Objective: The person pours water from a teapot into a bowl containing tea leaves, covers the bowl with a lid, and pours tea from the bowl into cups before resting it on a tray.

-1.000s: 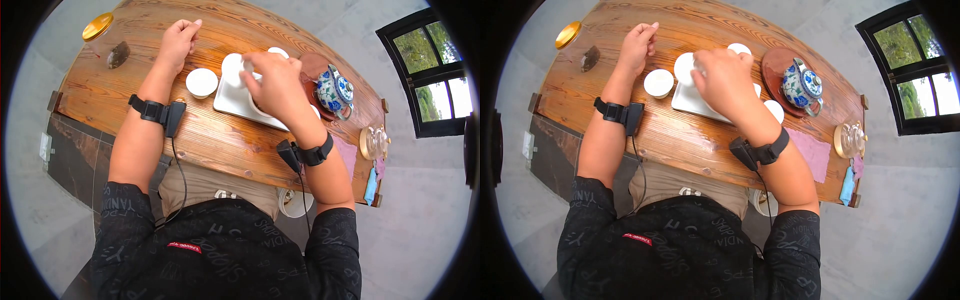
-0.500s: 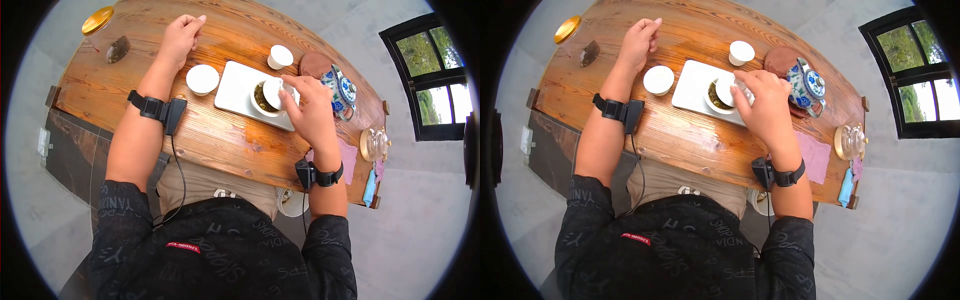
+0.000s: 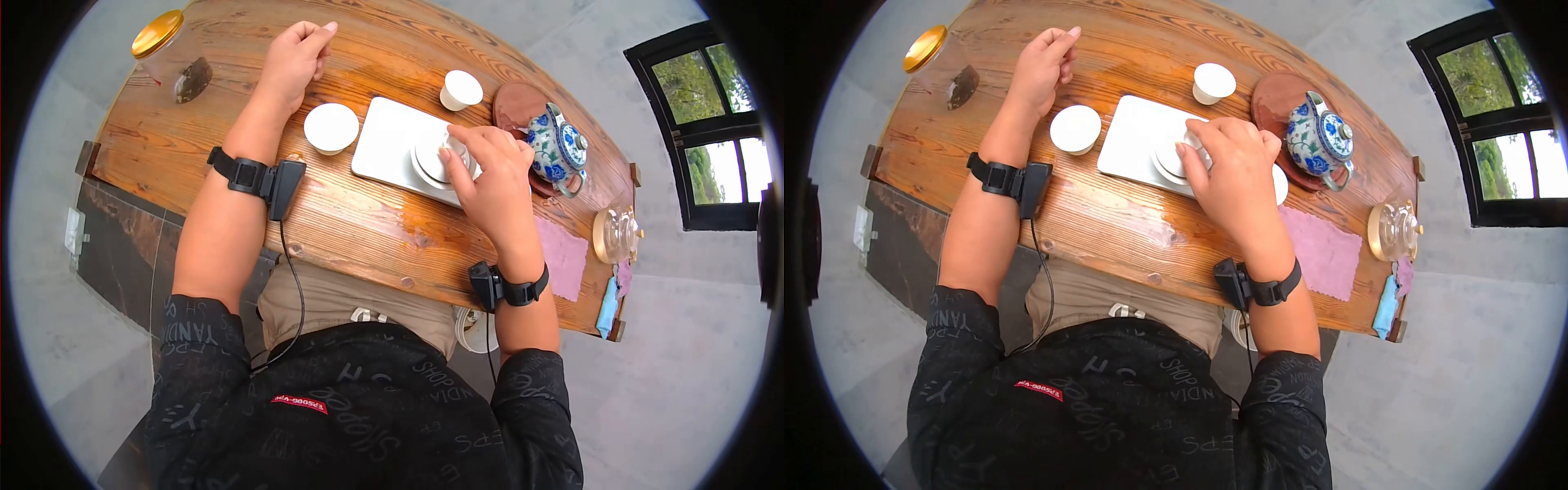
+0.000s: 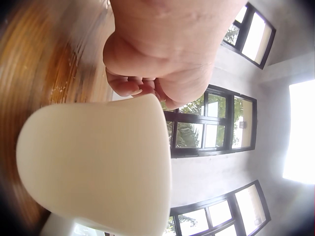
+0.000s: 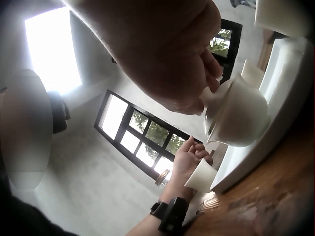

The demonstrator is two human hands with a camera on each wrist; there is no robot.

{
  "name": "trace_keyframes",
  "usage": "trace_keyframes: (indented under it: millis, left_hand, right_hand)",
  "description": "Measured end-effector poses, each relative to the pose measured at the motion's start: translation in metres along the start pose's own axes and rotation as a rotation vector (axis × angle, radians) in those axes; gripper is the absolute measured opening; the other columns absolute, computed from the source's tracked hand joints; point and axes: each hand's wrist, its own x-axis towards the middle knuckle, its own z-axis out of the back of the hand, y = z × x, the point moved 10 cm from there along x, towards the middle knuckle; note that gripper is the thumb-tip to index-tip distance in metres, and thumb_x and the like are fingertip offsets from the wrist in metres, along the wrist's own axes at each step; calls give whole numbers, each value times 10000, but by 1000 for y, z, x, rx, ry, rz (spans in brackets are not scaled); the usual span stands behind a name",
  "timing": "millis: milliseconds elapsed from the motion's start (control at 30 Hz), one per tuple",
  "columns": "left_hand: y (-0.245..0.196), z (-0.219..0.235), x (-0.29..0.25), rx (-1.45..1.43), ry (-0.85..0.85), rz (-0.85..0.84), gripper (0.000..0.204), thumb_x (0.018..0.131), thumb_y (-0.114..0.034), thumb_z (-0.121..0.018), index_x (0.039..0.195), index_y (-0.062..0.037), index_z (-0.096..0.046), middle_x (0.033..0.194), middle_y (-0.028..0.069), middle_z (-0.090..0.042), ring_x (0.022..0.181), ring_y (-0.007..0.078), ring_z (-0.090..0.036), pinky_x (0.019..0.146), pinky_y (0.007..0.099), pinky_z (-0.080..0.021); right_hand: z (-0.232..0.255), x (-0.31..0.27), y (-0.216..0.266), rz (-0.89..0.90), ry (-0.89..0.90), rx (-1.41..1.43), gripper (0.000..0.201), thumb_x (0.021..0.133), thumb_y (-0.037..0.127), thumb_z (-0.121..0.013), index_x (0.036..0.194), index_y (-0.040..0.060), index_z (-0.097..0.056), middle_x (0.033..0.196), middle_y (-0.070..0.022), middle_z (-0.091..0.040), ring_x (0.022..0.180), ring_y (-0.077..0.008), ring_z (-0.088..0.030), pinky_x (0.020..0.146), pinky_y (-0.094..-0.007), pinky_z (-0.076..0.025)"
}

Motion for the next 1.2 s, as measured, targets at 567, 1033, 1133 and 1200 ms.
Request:
trace_keyframes:
  millis: [567, 1033, 1133, 1200]
  left_hand:
    - [0, -1, 0, -13, 12, -7, 236, 959, -247, -648, 793, -115, -544, 714, -47, -505, 582, 29, -403, 489, 190, -328]
    - [-1, -2, 0, 3, 12, -15, 243, 963, -246, -641, 786, -117, -536, 714, -48, -498, 583, 32, -399, 493, 195, -325]
    - [0, -1, 0, -2, 10, -12, 243, 963, -243, -640, 784, -117, -535, 711, -47, -497, 581, 32, -397, 491, 195, -324]
    - [0, -1, 0, 0, 9, -13, 243, 963, -242, -641, 784, -117, -535, 711, -47, -497, 580, 32, -398, 490, 195, -324]
  right_hand:
    - [7, 1, 2, 30, 15, -50, 255, 783, 173, -758, 1028, 109, -727, 934, -36, -655, 913, -220, -584, 830, -383, -326]
    - [3, 1, -2, -25, -21, 28, 235, 800, 189, -748, 1019, 109, -723, 931, -36, -667, 907, -221, -598, 845, -383, -330]
    - [1, 0, -2, -40, -10, 27, 229, 799, 194, -748, 1009, 107, -724, 924, -40, -666, 907, -222, -597, 841, -384, -331]
    - [0, -1, -2, -41, -11, 42, 228, 794, 194, -750, 1003, 106, -727, 923, -40, -664, 910, -224, -595, 841, -385, -330]
